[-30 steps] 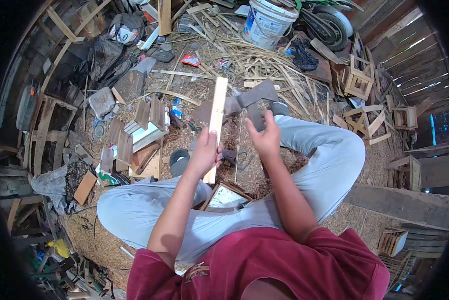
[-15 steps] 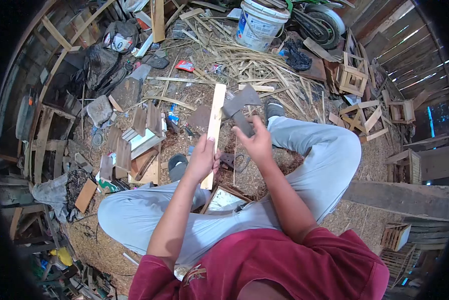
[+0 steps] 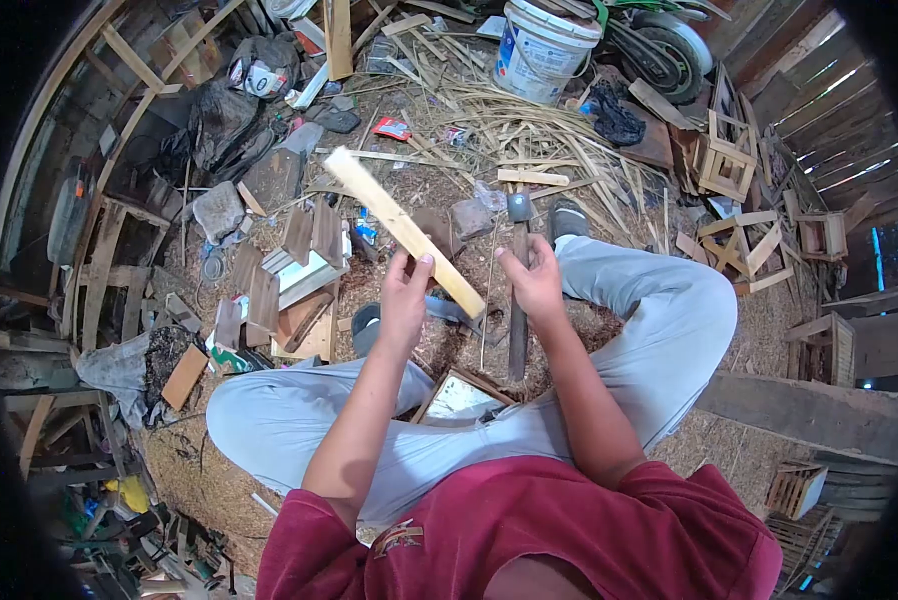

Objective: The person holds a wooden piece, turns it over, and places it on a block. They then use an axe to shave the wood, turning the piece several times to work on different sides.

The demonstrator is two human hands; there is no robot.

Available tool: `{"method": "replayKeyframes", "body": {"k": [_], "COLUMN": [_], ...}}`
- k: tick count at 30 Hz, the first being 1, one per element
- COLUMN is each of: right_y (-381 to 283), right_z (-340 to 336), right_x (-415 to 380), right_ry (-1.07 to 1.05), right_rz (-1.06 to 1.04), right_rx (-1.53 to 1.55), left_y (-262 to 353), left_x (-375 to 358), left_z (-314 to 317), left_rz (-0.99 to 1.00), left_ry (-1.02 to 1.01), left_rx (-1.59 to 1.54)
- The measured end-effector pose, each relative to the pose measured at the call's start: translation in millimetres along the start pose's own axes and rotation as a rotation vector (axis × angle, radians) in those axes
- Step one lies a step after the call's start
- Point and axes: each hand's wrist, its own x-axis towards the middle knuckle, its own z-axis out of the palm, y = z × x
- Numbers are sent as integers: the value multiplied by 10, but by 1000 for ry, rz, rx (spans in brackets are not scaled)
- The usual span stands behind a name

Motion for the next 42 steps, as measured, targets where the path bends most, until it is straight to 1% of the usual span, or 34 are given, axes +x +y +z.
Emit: {"method": "replayKeyframes", "body": {"k": [1,4,6,9,12,15,18,21,24,27,30,32,33,36,37,40,42], "right_y": [-50,-119,-115,-26,-36,-135,-133,-113,-61,-67,-162,-154,-146,-100,-28,220,285], "right_z": [3,50,69,48,54,65,67,68,44,25,10,3,8,26,25,19,-42], "right_x": [-22,-69,-82,-52,-86,-118,-118,-136,-111,-103,-143,-137,-133,-99,-76,-8,7], "right_ry": [-28,-67,-78,-158,-187,-177,-253,-291,-295,-285,-266,-276,-281,-271,-223,-98,-34], "right_rz": [6,-11,-44,-65,2,144,186,48,36,55,77,62,56,56,69,92,87], "right_rx": [-2,8,30,15,63,45,229,94,42,104,122,122,124,10,7,-32,-99], "left_y": [45,119,150,185,199,211,227,304,382,409,683,979,1171,1015,994,892,772], "left_x": [3,19,10,15,21,10,-4,-20,-48,95,224,162,110,224,234,170,197], "left_z": [-19,-18,-10,-61,-85,-82,-56,-27,-56,-278,-457,-486,-402,-809,-868,-836,-756], "left_rz": [-23,93,73,71,65,61,91,86,53,88,279,240,228,253,238,259,255], "left_ry": [13,2,25,46,73,61,66,72,6,13,74,158,232,181,57,59,180], "left_rx": [14,54,-39,-122,-142,-120,-107,-146,-76,-127,-331,-521,-605,-803,-915,-857,-828]}}
